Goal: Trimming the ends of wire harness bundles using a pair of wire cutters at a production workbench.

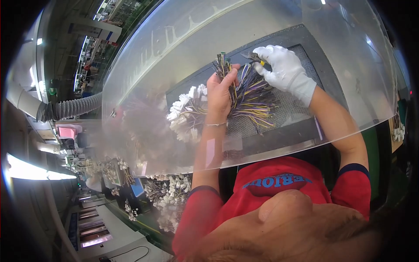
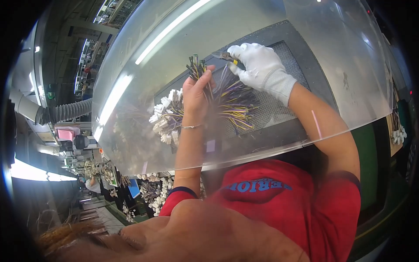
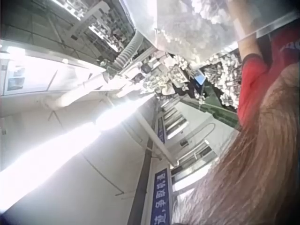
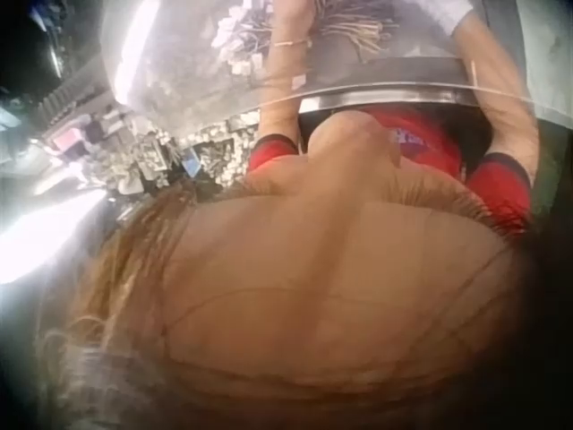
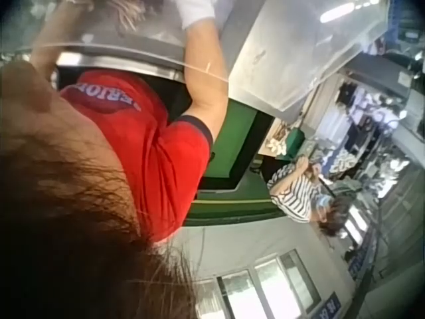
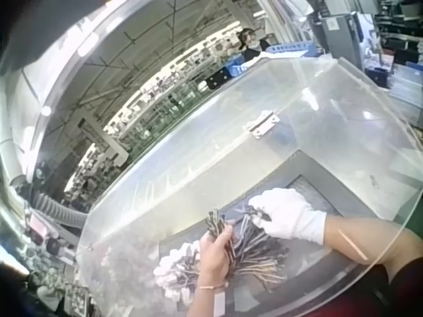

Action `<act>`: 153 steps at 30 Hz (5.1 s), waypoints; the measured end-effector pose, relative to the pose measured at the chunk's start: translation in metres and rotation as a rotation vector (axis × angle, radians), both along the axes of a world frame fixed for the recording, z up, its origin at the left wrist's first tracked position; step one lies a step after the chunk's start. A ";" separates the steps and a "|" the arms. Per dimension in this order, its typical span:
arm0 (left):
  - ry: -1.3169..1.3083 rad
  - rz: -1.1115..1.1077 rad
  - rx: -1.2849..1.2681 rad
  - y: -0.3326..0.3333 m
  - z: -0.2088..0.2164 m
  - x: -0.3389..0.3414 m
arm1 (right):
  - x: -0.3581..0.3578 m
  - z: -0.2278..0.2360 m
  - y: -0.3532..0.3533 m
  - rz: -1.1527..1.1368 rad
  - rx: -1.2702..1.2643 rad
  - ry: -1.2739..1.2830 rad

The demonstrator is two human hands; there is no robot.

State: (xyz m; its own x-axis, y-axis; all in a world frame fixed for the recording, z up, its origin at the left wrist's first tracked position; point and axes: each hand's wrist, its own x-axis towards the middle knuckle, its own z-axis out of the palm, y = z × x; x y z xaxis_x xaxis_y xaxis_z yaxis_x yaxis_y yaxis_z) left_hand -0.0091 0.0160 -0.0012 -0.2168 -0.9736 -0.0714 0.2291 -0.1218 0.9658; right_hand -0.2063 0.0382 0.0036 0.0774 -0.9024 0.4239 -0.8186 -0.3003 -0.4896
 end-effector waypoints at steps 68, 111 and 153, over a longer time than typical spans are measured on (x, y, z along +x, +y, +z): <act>0.168 -0.063 0.024 0.000 -0.001 0.002 | -0.002 0.006 0.002 0.110 0.188 0.092; -0.093 0.008 -0.133 0.007 0.002 -0.010 | -0.002 0.005 0.002 0.018 -0.044 0.206; 0.075 -0.003 -0.089 -0.001 -0.004 -0.005 | -0.005 0.001 -0.004 0.025 -0.040 0.128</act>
